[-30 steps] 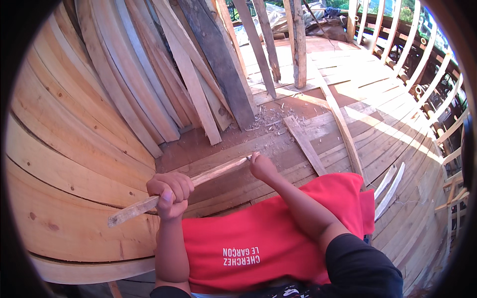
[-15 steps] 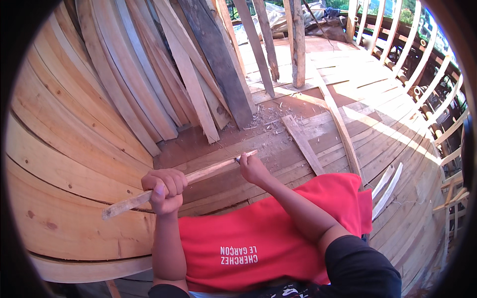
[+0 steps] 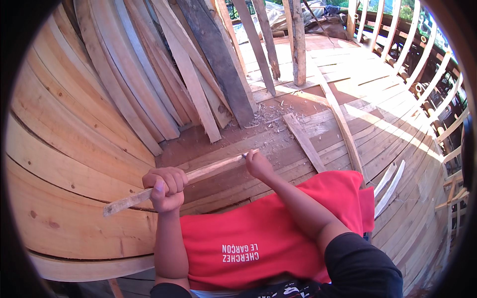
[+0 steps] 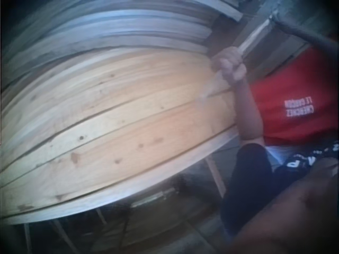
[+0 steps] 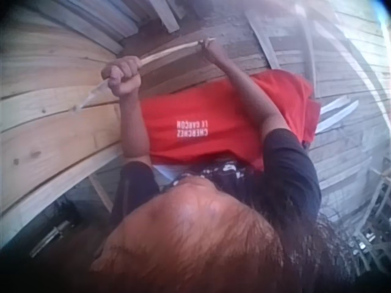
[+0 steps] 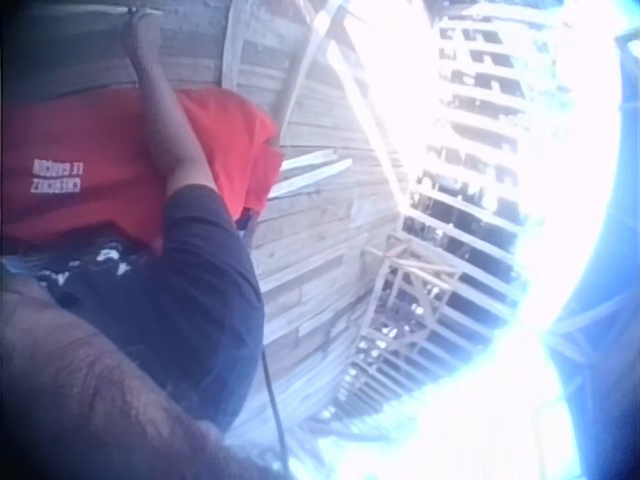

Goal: The person sits on the floor of a wooden workshop and carves a long, thin piece of wood using a small knife. They hold the wood in their left hand and use the knife in their right hand to shave off thin strips of wood, gradually shaping the piece.

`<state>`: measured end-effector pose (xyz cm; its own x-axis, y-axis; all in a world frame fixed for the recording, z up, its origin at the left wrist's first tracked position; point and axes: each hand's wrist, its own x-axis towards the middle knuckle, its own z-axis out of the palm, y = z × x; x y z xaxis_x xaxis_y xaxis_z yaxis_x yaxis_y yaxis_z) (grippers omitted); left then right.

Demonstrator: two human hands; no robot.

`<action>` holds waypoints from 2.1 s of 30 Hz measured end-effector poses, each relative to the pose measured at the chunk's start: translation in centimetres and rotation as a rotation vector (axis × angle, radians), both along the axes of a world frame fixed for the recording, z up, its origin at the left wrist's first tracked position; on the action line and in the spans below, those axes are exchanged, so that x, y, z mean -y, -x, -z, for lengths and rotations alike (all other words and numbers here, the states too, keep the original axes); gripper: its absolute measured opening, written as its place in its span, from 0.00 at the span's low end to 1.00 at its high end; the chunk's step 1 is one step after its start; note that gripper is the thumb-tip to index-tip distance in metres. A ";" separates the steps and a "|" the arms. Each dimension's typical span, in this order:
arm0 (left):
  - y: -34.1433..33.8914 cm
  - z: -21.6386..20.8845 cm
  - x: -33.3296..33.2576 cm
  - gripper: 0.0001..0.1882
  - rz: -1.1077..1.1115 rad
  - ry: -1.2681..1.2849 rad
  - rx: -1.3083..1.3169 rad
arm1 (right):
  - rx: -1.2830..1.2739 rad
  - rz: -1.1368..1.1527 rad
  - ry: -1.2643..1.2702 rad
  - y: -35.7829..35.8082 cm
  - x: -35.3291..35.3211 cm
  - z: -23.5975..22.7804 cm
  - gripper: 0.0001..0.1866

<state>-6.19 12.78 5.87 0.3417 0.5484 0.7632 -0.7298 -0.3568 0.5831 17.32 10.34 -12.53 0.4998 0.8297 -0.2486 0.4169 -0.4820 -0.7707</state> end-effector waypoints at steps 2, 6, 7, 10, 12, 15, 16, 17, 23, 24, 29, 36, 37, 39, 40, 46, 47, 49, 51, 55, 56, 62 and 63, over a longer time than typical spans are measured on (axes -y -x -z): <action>0.1 0.0 0.0 0.24 0.018 -0.001 0.000 | 0.008 0.013 -0.010 -2.3 -0.4 3.0 0.34; 0.4 0.0 0.1 0.23 -0.010 -0.020 -0.012 | 0.059 -0.146 -0.001 -0.3 -0.3 0.1 0.34; 0.3 0.0 0.0 0.24 -0.007 -0.019 -0.007 | 0.025 -0.169 -0.008 0.2 -0.1 -1.3 0.34; 0.1 0.1 0.2 0.24 -0.014 -0.009 -0.004 | -0.015 -0.125 -0.013 0.5 0.4 -1.7 0.34; -0.6 -0.3 0.6 0.24 -0.007 -0.033 -0.015 | 0.052 0.061 -0.022 -1.4 0.2 1.5 0.33; -1.2 -0.9 1.0 0.25 0.004 -0.089 -0.037 | 0.080 0.037 -0.053 -2.3 0.4 2.4 0.32; -0.8 -0.7 0.9 0.24 0.001 -0.081 -0.042 | 0.080 -0.027 -0.036 -1.5 0.4 1.1 0.32; -0.4 -0.4 0.9 0.24 -0.007 -0.070 -0.046 | 0.081 -0.096 -0.017 -0.3 0.9 -1.6 0.32; 0.1 0.1 0.0 0.24 -0.026 -0.019 -0.004 | 0.017 -0.159 -0.081 1.6 1.2 -3.5 0.32; 0.0 0.2 0.1 0.24 -0.042 -0.006 0.000 | 0.014 -0.137 -0.098 1.5 1.0 -3.3 0.32; 0.5 0.2 0.0 0.24 -0.058 0.010 -0.008 | 0.074 -0.010 -0.028 -1.0 0.1 1.5 0.34; -1.0 -0.6 1.1 0.24 -0.043 -0.067 -0.034 | 0.069 -0.158 -0.041 1.3 0.8 -3.5 0.33; -0.9 -0.6 0.9 0.24 -0.037 -0.065 -0.029 | 0.051 -0.188 -0.030 2.0 1.3 -4.3 0.33; -0.4 -0.1 0.7 0.24 -0.024 -0.035 -0.020 | 0.060 -0.098 -0.013 1.3 1.0 -2.5 0.33; -0.2 0.1 0.5 0.24 -0.011 -0.010 -0.014 | 0.066 -0.048 -0.009 0.6 0.7 -1.2 0.33; -0.5 -0.5 0.7 0.25 -0.013 -0.056 -0.034 | 0.044 -0.084 -0.028 -0.9 0.3 0.3 0.33; -0.4 -0.4 0.7 0.25 -0.020 -0.052 -0.035 | 0.036 -0.118 -0.020 0.6 0.8 -2.5 0.33; 0.1 0.0 0.2 0.24 -0.014 -0.031 -0.016 | 0.006 -0.184 -0.023 2.5 1.4 -5.4 0.33; 0.4 0.3 0.2 0.24 -0.021 -0.007 -0.007 | 0.025 -0.142 0.013 2.0 0.9 -4.7 0.34; -0.6 -0.4 0.5 0.24 0.024 -0.037 -0.020 | 0.076 -0.044 -0.018 -3.0 -0.2 2.9 0.32; -0.7 -0.5 0.6 0.24 0.044 -0.061 -0.035 | 0.093 -0.055 -0.053 -3.3 -0.3 3.4 0.31; 0.3 0.2 0.0 0.24 -0.031 -0.016 -0.009 | 0.047 -0.148 -0.008 2.0 1.1 -4.1 0.32; 0.3 0.3 0.1 0.24 -0.032 -0.018 -0.013 | 0.053 -0.140 -0.029 1.9 1.1 -4.0 0.31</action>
<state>-6.45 12.68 5.58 0.3336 0.5459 0.7686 -0.7103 -0.3905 0.5857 15.39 9.20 -8.52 0.3905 0.8988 -0.1993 0.5191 -0.3938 -0.7586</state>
